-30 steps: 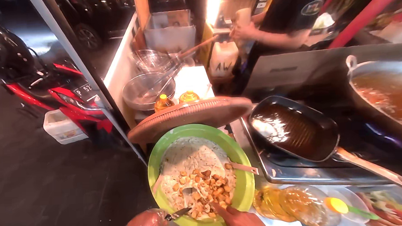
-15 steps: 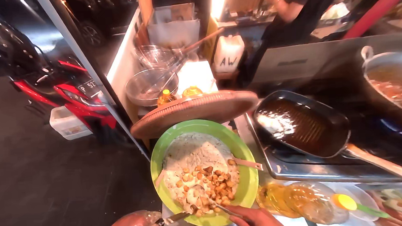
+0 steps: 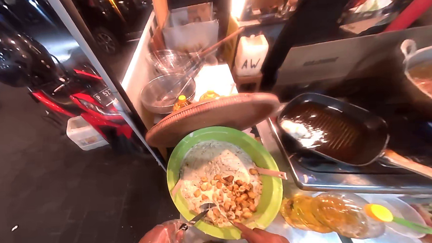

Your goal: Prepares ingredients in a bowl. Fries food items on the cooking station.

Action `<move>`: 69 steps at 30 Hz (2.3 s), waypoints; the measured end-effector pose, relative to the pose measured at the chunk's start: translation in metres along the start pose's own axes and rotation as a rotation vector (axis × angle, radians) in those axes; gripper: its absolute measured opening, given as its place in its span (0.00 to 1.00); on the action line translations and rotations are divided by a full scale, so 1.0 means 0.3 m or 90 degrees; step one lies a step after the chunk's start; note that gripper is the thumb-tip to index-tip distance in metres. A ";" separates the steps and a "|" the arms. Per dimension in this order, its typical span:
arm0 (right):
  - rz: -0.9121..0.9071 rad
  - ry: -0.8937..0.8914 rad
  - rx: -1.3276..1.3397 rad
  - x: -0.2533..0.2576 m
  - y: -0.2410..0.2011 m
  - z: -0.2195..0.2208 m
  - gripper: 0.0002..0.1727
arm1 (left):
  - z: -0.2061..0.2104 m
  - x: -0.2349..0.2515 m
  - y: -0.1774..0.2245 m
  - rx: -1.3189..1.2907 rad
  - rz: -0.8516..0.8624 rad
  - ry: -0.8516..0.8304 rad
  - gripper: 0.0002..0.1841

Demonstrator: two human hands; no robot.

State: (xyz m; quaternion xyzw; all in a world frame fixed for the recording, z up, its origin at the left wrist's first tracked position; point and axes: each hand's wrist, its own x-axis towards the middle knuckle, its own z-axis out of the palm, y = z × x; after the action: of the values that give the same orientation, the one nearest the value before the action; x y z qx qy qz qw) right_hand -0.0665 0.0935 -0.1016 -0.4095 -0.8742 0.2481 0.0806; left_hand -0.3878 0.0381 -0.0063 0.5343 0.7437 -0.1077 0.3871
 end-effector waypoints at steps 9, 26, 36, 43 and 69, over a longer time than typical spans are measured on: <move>0.072 -0.080 0.125 0.033 -0.013 -0.003 0.24 | -0.020 -0.047 0.035 0.013 0.036 0.026 0.24; 0.161 -0.298 -0.127 0.211 -0.031 -0.131 0.30 | -0.017 -0.162 0.167 0.052 -0.121 0.029 0.20; 0.058 -0.344 0.279 0.161 0.160 -0.133 0.22 | 0.084 -0.117 0.283 0.147 -0.193 0.087 0.21; 0.078 -0.107 0.227 0.035 0.081 -0.102 0.23 | -0.037 -0.239 0.201 0.079 -0.095 0.109 0.22; 0.288 -0.108 -0.221 -0.016 -0.238 -0.133 0.23 | -0.053 -0.004 -0.015 0.117 0.072 0.012 0.20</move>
State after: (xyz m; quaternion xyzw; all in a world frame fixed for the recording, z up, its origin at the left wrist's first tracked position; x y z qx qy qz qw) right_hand -0.0979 0.0659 -0.0311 -0.5798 -0.7935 0.1399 -0.1210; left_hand -0.3988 0.0446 0.0041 0.6095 0.7030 -0.1483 0.3352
